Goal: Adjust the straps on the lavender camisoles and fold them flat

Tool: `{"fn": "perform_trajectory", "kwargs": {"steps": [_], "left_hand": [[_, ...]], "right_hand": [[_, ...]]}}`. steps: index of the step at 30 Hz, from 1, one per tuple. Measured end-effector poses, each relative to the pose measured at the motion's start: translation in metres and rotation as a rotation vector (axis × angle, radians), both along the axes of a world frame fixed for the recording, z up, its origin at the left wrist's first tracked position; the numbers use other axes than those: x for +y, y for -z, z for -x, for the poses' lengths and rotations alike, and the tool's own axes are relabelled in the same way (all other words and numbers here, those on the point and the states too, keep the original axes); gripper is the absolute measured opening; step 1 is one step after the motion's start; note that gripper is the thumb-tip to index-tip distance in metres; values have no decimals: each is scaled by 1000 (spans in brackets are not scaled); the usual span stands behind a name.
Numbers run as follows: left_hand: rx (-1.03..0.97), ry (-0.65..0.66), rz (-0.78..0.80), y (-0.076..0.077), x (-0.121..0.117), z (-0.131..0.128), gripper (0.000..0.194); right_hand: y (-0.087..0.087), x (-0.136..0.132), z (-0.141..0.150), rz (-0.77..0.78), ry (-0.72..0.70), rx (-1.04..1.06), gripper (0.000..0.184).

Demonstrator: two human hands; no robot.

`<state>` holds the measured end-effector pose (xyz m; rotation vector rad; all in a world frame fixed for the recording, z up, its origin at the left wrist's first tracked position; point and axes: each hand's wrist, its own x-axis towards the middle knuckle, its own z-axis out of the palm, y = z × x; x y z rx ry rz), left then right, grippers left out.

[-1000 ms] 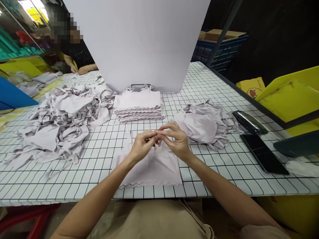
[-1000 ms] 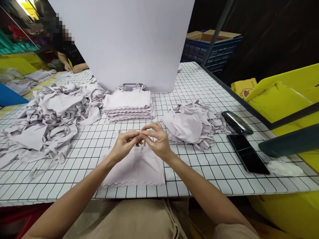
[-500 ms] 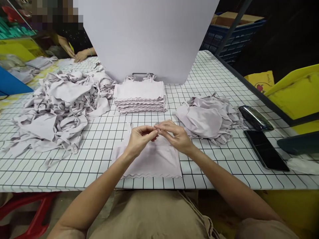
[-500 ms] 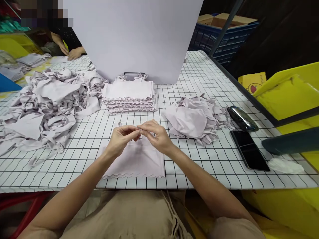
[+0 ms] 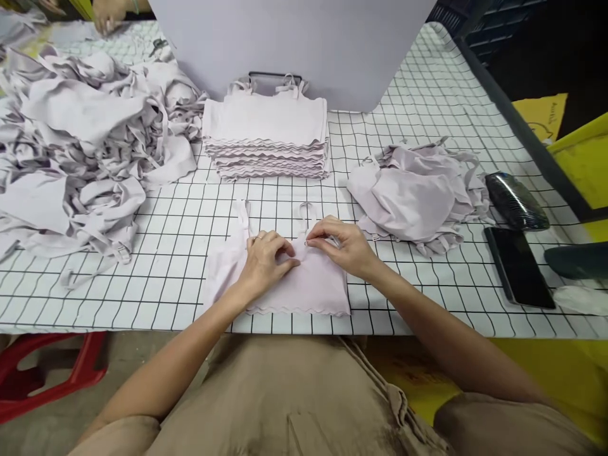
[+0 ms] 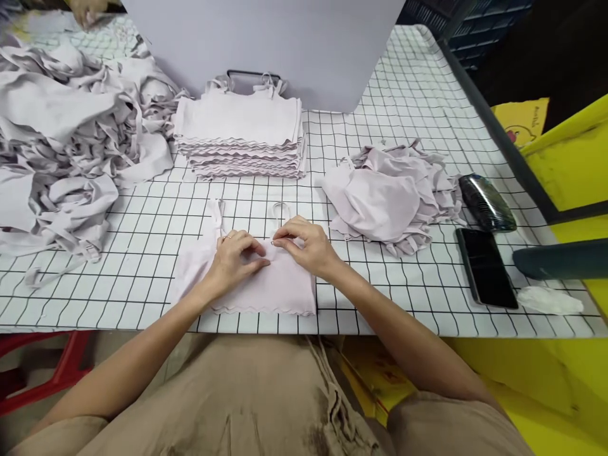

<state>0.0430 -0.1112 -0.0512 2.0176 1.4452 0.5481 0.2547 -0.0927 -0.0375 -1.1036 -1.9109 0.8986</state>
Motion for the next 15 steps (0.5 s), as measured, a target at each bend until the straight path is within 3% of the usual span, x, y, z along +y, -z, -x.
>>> {"fn": "perform_trajectory", "kwargs": {"steps": [6,15], "left_hand": [[-26,-16,3,3,0,1,14],[-38,13,-20,4,0,0,13]], "right_hand": [[13,-5,8,-60,-33,-98,14],[18,-8,9,-116,-18,-108,14]]}}
